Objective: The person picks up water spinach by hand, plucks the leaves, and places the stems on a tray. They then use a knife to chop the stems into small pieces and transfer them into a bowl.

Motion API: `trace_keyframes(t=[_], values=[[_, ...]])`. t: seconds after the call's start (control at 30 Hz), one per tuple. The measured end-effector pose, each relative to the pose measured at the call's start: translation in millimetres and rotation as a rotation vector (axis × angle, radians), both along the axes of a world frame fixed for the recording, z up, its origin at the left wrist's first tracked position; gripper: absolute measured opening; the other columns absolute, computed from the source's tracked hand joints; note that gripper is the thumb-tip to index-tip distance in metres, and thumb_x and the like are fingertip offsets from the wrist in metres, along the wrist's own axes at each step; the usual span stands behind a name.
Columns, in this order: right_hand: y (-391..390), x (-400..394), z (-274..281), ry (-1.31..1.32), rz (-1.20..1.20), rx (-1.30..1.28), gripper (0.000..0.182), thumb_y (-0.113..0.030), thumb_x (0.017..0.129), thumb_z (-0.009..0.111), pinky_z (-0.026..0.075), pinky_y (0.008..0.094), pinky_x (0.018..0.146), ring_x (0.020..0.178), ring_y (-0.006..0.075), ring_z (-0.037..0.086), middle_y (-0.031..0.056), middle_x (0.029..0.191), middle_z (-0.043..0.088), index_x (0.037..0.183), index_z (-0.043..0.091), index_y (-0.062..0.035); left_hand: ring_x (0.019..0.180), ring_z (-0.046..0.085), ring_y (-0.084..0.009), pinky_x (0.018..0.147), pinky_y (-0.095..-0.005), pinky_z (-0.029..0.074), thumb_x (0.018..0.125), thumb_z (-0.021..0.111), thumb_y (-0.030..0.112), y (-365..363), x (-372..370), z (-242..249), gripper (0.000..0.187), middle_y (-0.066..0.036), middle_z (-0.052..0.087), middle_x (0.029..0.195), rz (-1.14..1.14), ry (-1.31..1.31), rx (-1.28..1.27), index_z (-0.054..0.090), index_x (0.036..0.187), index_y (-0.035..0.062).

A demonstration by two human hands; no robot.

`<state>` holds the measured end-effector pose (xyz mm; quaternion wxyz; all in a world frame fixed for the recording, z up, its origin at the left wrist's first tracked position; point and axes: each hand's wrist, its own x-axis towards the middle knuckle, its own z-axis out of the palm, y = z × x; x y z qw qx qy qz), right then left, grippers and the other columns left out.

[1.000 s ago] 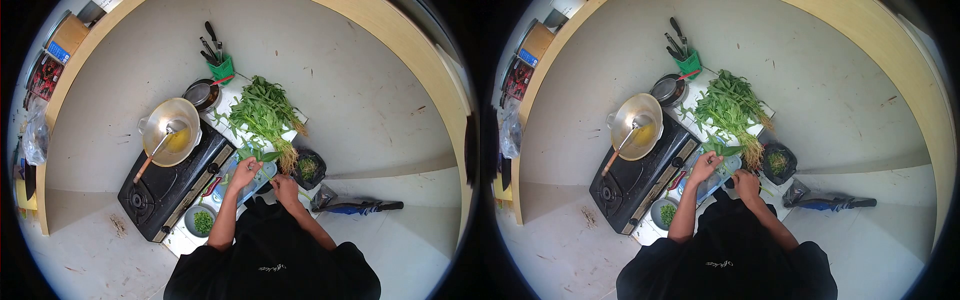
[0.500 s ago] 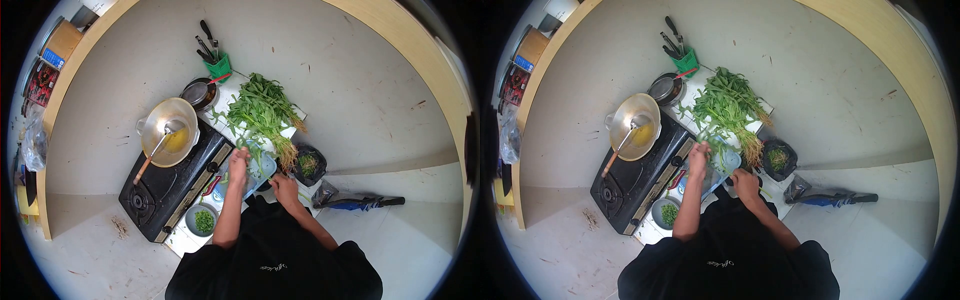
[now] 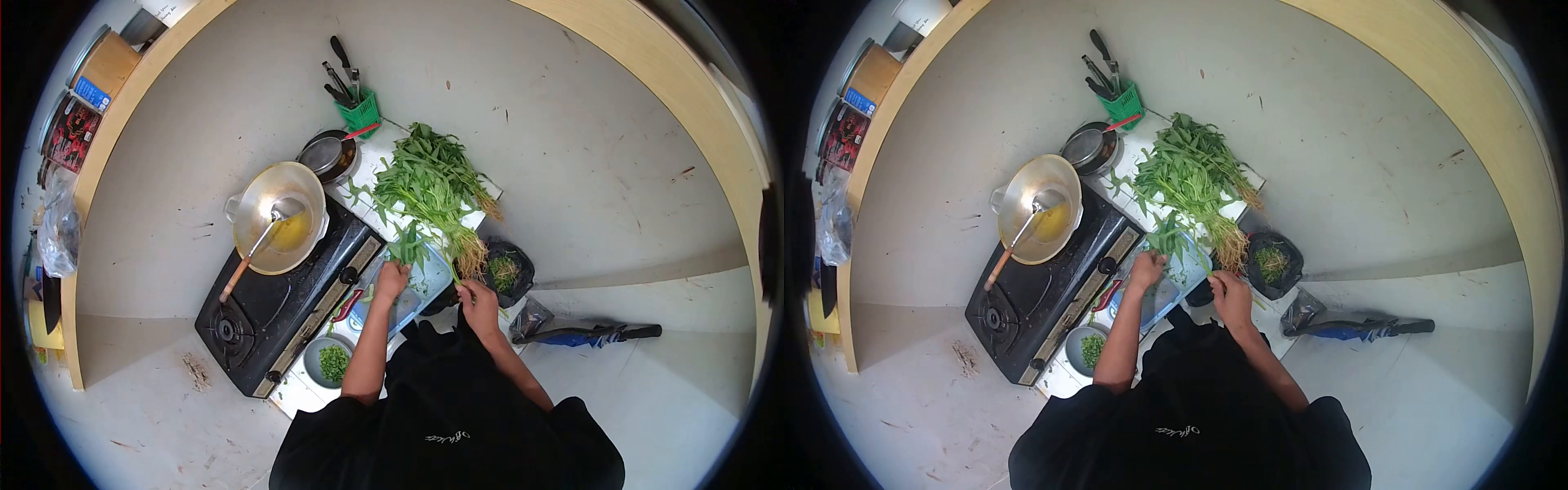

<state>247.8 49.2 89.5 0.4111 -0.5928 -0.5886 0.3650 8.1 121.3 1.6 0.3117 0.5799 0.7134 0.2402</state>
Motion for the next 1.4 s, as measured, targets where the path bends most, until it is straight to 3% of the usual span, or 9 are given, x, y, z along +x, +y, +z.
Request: trace_keyframes(t=[0.07, 0.27, 0.33, 0.87, 1.03, 1.17, 1.23, 1.33, 1.4], values=[[-1.7, 0.8, -1.3, 0.084, 0.008, -0.042, 0.015, -0.009, 0.097, 0.062, 0.054, 0.0327, 0.064, 0.069, 0.0215, 0.070, 0.0138, 0.083, 0.070, 0.102, 0.069, 0.0037, 0.080, 0.066, -0.0485, 0.077, -0.0505, 0.052, 0.093, 0.065, 0.025, -3.2, 0.9, 4.6, 0.027, -0.028, 0.068, 0.079, 0.045, 0.015, 0.022, 0.072, 0.085, -0.0002], [-0.4, -0.2, -1.8, 0.231, 0.026, -0.162, 0.019, -0.009, 0.101, 0.058, 0.055, 0.0280, 0.066, 0.070, 0.0150, 0.069, 0.0104, 0.081, 0.069, 0.104, 0.069, 0.0056, 0.088, 0.070, -0.0373, 0.081, -0.0415, 0.053, 0.094, 0.067, 0.027, 2.5, 5.0, 70.1, 0.030, -0.021, 0.072, 0.095, -0.031, -0.038, -0.255, 0.073, 0.112, 0.0034], [0.8, -2.1, -3.0, 0.246, 0.023, -0.180, 0.019, -0.009, 0.101, 0.057, 0.055, 0.0276, 0.067, 0.070, 0.0145, 0.069, 0.0100, 0.081, 0.069, 0.104, 0.069, 0.0052, 0.094, 0.069, -0.0280, 0.084, -0.0362, 0.052, 0.094, 0.068, 0.024, -1.3, 14.1, 70.4, 0.034, -0.014, 0.071, 0.106, -0.176, -0.466, 0.074, 0.070, 0.122, 0.0054], [-1.0, -6.8, -5.1, 0.280, 0.151, -0.186, 0.017, -0.007, 0.100, 0.059, 0.055, 0.0271, 0.068, 0.072, 0.0133, 0.069, 0.0092, 0.084, 0.071, 0.105, 0.070, 0.0054, 0.079, 0.068, -0.0214, 0.074, -0.0329, 0.053, 0.085, 0.073, 0.011, 3.7, 31.2, 59.7, 0.013, -0.011, 0.069, 0.088, -0.119, -0.398, 0.256, 0.068, 0.091, 0.0008], [-0.3, -11.6, -5.3, 0.248, 0.181, -0.184, 0.019, -0.009, 0.101, 0.059, 0.056, 0.0274, 0.069, 0.072, 0.0129, 0.068, 0.0087, 0.083, 0.070, 0.103, 0.069, 0.0070, 0.078, 0.070, -0.0305, 0.072, -0.0389, 0.055, 0.080, 0.072, 0.014, 5.7, 36.0, 73.5, 0.018, -0.016, 0.071, 0.085, -0.100, -0.001, 0.253, 0.067, 0.093, 0.0016], [3.4, -13.3, -1.5, 0.238, 0.169, -0.180, 0.018, -0.009, 0.101, 0.059, 0.056, 0.0273, 0.069, 0.072, 0.0130, 0.068, 0.0088, 0.085, 0.071, 0.102, 0.069, 0.0067, 0.079, 0.070, -0.0332, 0.072, -0.0408, 0.055, 0.079, 0.072, 0.015, 8.5, 40.7, 63.3, 0.019, -0.016, 0.071, 0.085, -0.040, 0.066, 0.265, 0.068, 0.093, 0.0029], [3.4, -13.0, 3.6, 0.277, 0.174, -0.177, 0.018, -0.008, 0.100, 0.059, 0.056, 0.0274, 0.069, 0.072, 0.0132, 0.068, 0.0090, 0.086, 0.071, 0.103, 0.069, 0.0067, 0.070, 0.068, -0.0303, 0.064, -0.0421, 0.052, 0.085, 0.072, 0.017, 14.7, 27.8, 40.7, 0.014, -0.012, 0.070, 0.079, 0.224, 0.167, 0.233, 0.069, 0.090, 0.0051], [-1.5, -4.8, 8.8, 0.250, 0.135, -0.157, 0.016, -0.006, 0.100, 0.060, 0.056, 0.0271, 0.068, 0.072, 0.0132, 0.068, 0.0093, 0.087, 0.071, 0.103, 0.069, 0.0068, 0.066, 0.068, -0.0225, 0.062, -0.0389, 0.051, 0.087, 0.070, 0.013, 37.0, -20.4, -38.9, 0.012, -0.012, 0.070, 0.074, 0.038, -0.211, 0.443, 0.073, 0.094, 0.0031], [-4.7, -2.5, 0.1, 0.253, 0.069, -0.168, 0.016, -0.009, 0.099, 0.061, 0.055, 0.0268, 0.067, 0.072, 0.0127, 0.069, 0.0087, 0.085, 0.071, 0.103, 0.069, 0.0052, 0.066, 0.066, -0.0188, 0.062, -0.0367, 0.051, 0.088, 0.069, 0.011, 35.5, -18.4, -22.9, 0.013, -0.012, 0.069, 0.072, 0.083, -0.229, 0.233, 0.073, 0.096, 0.0015]])
